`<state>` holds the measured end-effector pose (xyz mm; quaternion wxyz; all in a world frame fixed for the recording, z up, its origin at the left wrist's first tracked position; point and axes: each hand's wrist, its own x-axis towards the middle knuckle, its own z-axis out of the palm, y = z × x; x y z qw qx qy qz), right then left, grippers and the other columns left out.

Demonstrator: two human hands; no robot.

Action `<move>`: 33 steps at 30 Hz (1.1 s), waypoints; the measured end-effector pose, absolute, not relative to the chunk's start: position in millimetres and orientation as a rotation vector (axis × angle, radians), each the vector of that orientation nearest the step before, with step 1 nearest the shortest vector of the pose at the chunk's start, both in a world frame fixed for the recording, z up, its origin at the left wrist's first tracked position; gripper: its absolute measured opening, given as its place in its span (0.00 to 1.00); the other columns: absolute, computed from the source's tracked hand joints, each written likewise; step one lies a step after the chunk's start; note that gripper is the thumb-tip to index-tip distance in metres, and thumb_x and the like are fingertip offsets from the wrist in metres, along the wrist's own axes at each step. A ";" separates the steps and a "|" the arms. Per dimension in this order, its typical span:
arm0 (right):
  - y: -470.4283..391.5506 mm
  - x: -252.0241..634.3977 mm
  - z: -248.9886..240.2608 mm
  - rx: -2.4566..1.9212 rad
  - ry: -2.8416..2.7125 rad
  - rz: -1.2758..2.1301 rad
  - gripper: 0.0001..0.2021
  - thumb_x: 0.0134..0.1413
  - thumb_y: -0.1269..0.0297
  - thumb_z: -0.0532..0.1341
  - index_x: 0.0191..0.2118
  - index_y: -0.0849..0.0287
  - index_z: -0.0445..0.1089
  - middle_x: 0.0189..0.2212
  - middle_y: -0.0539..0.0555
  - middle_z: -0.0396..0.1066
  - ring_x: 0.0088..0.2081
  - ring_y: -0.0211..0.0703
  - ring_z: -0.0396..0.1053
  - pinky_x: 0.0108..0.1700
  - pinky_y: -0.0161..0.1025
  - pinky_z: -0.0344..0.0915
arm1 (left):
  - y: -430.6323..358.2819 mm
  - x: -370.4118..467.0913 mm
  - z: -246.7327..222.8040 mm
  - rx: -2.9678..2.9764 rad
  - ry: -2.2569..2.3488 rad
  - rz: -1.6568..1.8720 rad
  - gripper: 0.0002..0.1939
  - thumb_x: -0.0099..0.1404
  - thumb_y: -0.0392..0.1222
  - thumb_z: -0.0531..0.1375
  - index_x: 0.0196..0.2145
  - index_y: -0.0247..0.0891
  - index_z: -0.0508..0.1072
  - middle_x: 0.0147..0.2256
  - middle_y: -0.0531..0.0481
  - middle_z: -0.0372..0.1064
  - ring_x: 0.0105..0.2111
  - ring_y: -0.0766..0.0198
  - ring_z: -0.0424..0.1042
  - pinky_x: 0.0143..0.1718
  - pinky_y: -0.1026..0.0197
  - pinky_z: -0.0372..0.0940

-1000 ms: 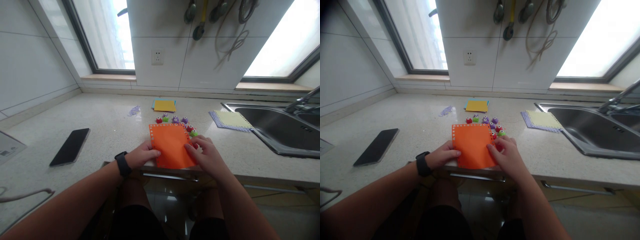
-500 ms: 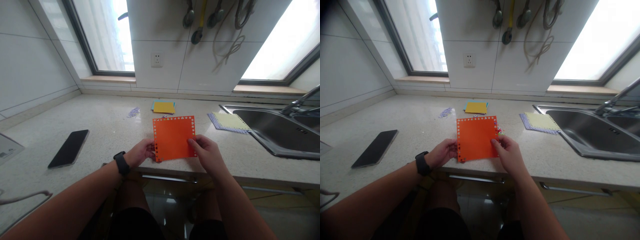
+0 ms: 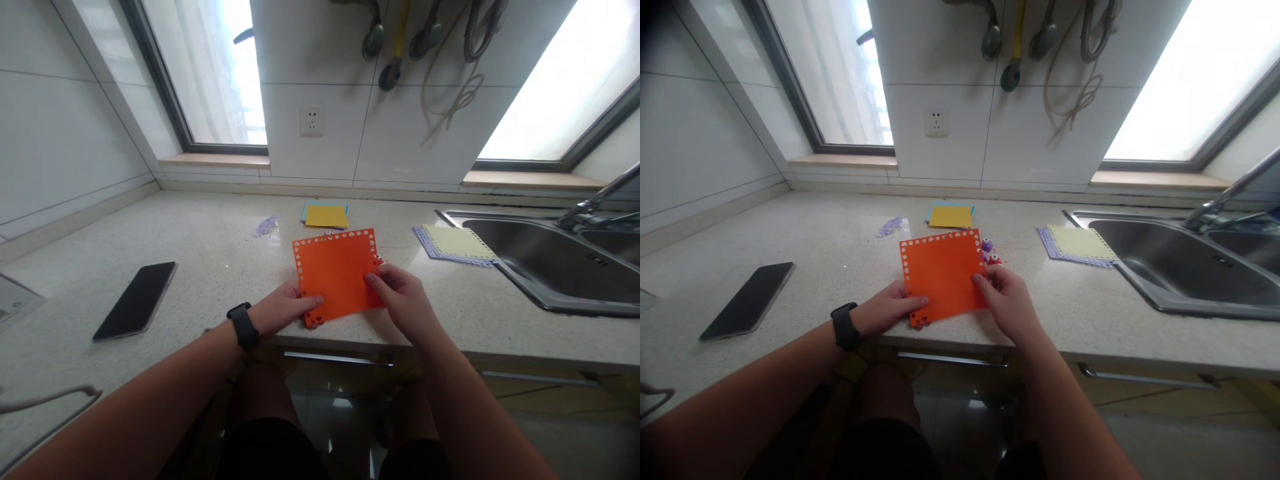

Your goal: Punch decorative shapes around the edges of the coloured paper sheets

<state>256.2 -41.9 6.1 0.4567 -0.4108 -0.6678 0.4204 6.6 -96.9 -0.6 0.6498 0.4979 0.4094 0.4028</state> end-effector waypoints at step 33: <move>-15.1 268.5 14.2 -1.307 -2.410 0.246 0.05 0.60 0.65 0.63 0.42 0.55 0.74 0.39 0.55 0.74 0.37 0.46 0.71 0.39 0.41 0.65 | -78.2 -16.9 -6.3 1.018 1.176 1.471 0.14 0.58 0.46 0.70 0.36 0.33 0.77 0.28 0.50 0.74 0.23 0.67 0.69 0.20 0.65 0.66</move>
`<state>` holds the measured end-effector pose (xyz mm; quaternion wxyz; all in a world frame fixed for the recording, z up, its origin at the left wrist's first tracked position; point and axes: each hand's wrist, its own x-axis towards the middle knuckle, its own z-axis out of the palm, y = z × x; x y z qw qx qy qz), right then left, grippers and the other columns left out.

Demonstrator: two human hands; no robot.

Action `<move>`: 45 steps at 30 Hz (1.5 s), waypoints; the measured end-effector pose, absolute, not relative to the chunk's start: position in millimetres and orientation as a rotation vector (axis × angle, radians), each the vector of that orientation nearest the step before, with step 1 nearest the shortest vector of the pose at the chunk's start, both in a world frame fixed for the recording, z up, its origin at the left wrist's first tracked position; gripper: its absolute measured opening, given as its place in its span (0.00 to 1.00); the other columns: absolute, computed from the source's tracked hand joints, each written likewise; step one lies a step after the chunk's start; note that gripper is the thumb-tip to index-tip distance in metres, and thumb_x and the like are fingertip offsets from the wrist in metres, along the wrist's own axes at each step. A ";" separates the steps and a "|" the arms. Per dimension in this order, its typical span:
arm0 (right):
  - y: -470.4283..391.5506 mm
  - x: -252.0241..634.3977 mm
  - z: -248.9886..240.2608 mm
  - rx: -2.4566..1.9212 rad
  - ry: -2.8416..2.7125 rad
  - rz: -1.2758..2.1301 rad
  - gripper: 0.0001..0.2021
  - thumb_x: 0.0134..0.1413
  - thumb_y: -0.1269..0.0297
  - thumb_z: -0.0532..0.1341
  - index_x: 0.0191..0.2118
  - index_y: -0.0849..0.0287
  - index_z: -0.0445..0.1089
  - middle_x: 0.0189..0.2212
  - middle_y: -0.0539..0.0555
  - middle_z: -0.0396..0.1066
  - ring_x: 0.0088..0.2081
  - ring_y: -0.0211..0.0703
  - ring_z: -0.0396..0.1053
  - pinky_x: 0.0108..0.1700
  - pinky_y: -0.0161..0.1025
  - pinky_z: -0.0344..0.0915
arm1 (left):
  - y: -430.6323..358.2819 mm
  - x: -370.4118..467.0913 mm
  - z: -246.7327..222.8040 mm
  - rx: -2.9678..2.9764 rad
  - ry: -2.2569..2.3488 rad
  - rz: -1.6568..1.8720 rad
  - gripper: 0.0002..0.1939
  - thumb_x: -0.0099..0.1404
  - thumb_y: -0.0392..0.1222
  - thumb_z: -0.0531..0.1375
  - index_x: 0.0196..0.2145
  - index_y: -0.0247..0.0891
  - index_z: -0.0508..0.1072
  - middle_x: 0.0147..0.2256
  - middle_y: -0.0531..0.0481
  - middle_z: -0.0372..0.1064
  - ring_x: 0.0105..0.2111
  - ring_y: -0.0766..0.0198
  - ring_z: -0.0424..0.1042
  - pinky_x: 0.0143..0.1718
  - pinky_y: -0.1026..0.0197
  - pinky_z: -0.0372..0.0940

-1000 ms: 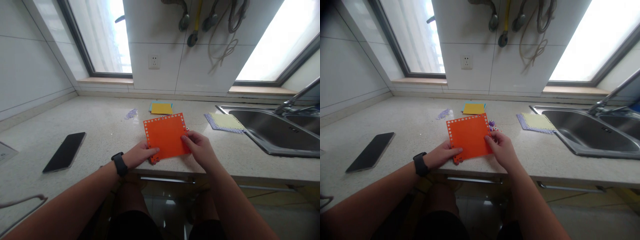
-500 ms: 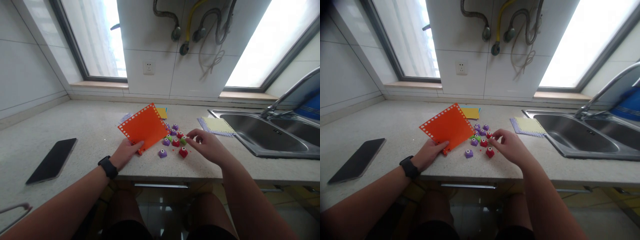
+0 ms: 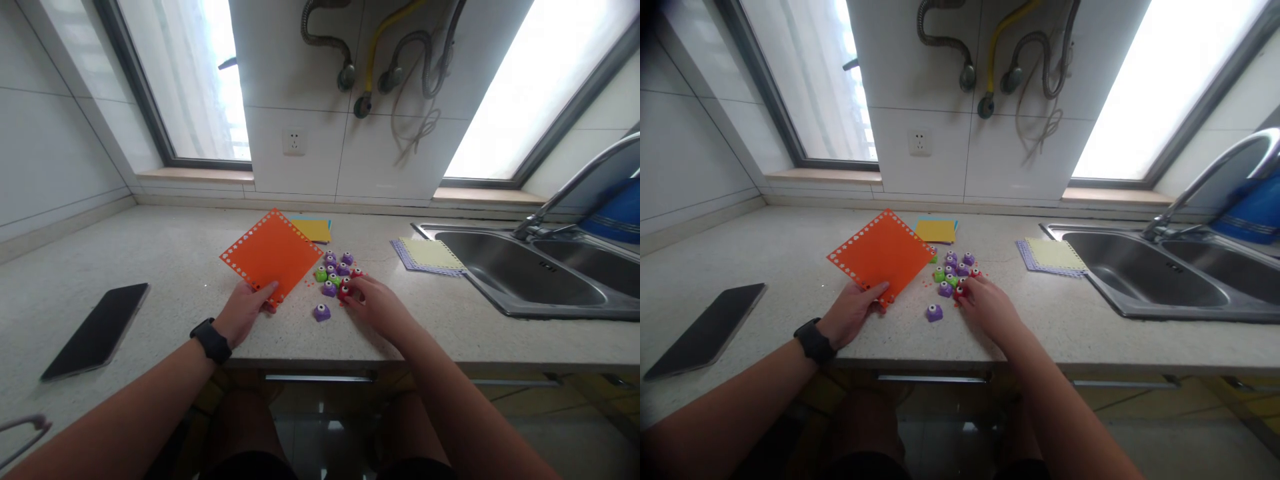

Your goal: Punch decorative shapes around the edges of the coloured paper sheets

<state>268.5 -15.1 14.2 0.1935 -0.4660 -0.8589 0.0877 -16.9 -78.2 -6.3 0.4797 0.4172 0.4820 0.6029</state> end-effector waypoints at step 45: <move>127.4 170.5 35.8 -1.203 -2.840 -0.021 0.15 0.58 0.72 0.61 0.49 0.55 0.77 0.48 0.60 0.77 0.50 0.53 0.71 0.49 0.42 0.64 | -77.4 -16.6 -1.0 0.869 1.142 1.586 0.18 0.54 0.46 0.71 0.40 0.34 0.78 0.31 0.49 0.77 0.22 0.67 0.70 0.20 0.65 0.64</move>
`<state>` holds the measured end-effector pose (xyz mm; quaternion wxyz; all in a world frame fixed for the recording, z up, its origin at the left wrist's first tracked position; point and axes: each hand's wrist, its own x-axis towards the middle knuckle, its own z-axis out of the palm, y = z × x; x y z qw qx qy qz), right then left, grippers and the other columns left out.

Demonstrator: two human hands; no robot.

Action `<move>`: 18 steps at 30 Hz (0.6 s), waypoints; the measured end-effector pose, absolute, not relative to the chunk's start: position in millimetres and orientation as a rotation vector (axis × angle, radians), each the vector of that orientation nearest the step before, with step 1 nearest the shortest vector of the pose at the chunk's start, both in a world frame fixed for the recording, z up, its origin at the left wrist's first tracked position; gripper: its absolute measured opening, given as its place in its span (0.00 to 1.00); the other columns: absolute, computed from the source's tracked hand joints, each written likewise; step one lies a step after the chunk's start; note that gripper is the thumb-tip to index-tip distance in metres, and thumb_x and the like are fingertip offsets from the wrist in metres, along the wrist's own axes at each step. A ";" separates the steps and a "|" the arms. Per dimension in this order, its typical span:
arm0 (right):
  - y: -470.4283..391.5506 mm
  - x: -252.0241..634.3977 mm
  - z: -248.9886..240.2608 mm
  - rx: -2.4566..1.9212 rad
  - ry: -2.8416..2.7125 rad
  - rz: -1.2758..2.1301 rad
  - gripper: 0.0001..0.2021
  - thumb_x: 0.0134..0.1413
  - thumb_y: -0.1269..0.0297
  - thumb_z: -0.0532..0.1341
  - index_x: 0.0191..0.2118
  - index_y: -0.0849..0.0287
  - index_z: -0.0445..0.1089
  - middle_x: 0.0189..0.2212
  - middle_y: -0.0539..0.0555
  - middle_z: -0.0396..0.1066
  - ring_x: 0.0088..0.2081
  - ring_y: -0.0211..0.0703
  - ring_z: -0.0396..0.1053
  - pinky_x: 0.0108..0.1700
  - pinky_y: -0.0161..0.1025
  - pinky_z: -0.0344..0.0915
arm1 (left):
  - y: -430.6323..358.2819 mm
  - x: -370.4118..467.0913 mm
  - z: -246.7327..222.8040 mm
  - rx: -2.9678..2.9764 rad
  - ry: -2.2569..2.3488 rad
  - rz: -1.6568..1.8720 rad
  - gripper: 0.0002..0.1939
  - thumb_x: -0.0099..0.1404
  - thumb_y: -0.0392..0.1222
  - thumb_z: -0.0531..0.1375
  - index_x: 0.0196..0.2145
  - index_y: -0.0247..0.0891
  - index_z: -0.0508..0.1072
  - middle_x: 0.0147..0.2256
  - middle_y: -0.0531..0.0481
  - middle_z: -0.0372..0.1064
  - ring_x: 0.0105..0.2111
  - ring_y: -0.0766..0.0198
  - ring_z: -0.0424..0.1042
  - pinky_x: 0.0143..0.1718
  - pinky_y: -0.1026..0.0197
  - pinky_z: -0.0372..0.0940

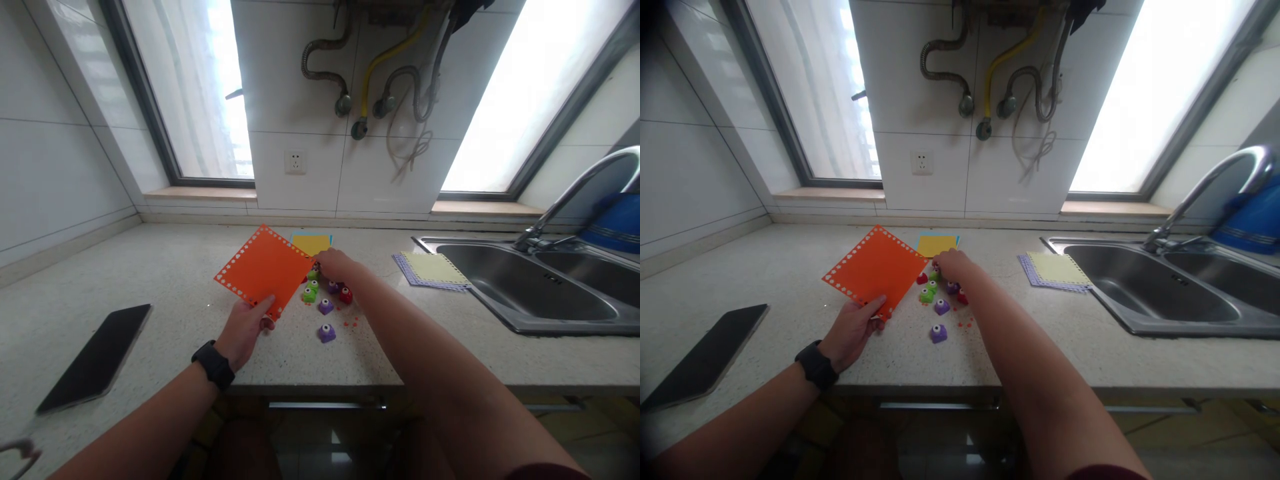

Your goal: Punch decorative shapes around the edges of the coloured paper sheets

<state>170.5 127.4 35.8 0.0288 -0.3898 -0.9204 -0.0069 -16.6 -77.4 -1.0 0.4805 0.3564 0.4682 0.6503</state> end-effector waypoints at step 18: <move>36.4 223.6 53.8 -0.900 -1.604 1.166 0.18 0.54 0.50 0.67 0.40 0.54 0.60 0.31 0.49 0.71 0.30 0.41 0.72 0.31 0.38 0.67 | -76.1 -13.9 -9.3 1.006 1.245 1.549 0.14 0.56 0.48 0.70 0.34 0.36 0.78 0.25 0.53 0.73 0.17 0.70 0.63 0.18 0.65 0.59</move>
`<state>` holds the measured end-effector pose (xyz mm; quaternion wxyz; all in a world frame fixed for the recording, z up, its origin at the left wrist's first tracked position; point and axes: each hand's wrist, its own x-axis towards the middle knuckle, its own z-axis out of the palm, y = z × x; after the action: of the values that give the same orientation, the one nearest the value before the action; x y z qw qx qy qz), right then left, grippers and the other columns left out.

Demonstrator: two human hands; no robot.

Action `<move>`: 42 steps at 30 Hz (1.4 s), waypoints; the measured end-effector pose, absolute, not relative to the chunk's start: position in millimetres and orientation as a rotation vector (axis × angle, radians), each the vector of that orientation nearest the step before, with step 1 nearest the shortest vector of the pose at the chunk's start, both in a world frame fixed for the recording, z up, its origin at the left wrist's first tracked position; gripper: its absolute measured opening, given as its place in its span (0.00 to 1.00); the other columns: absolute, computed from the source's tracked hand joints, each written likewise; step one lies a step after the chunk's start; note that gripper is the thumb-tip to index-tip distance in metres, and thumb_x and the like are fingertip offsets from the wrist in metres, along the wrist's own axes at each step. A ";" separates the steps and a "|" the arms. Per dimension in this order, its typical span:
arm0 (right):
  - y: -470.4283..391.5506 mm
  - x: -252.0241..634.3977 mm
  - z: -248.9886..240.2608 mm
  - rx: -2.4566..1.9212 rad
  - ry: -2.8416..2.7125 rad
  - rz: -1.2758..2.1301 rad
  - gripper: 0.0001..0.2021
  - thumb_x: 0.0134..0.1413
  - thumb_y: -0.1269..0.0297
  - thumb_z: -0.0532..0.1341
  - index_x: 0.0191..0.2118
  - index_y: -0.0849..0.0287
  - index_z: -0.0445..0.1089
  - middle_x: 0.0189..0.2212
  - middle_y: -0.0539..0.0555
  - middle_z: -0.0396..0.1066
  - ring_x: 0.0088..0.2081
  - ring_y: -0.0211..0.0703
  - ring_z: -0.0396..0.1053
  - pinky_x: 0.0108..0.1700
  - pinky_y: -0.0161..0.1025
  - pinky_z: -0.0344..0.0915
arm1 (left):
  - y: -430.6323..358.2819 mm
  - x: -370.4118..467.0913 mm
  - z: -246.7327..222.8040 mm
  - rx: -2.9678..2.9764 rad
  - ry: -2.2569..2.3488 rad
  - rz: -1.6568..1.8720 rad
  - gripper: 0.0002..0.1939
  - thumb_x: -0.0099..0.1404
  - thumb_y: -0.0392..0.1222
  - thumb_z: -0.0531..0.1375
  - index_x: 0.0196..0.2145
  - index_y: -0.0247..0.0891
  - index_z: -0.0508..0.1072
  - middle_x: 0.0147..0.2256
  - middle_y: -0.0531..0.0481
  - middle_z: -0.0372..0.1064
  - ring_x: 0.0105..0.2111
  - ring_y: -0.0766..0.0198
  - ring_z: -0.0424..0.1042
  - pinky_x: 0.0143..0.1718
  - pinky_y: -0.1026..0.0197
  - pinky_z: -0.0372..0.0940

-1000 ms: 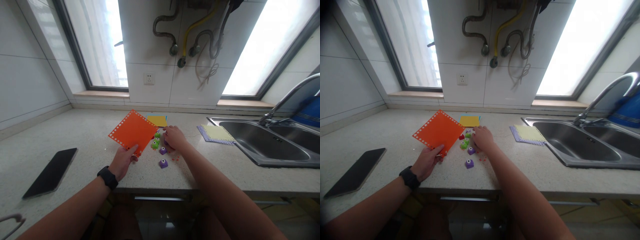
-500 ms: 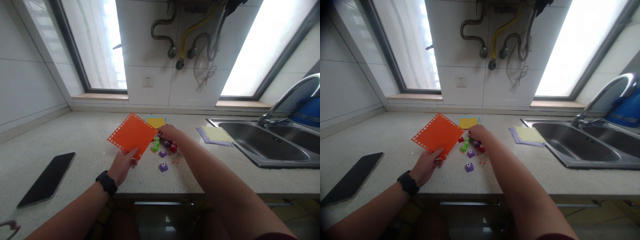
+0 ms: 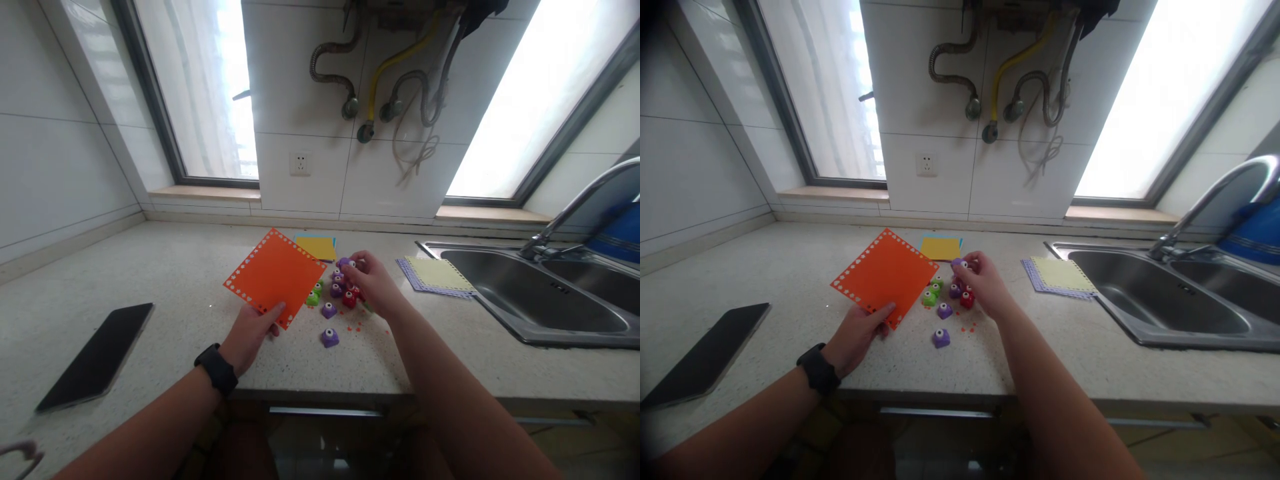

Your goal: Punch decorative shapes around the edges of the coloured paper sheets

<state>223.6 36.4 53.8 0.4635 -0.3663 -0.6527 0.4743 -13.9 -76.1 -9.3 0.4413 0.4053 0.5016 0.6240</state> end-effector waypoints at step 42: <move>-18.5 218.4 2.9 -0.443 -1.187 1.550 0.20 0.46 0.66 0.75 0.42 0.53 0.67 0.34 0.47 0.75 0.33 0.41 0.77 0.41 0.45 0.74 | -89.9 -19.1 -10.4 1.448 1.519 1.282 0.23 0.64 0.53 0.64 0.17 0.39 0.68 0.20 0.54 0.66 0.25 0.62 0.66 0.32 0.60 0.62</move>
<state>218.4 -18.5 2.9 0.5396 -0.1861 -0.4994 0.6518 -19.1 -89.9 -10.4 0.3346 0.5548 0.5820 0.4914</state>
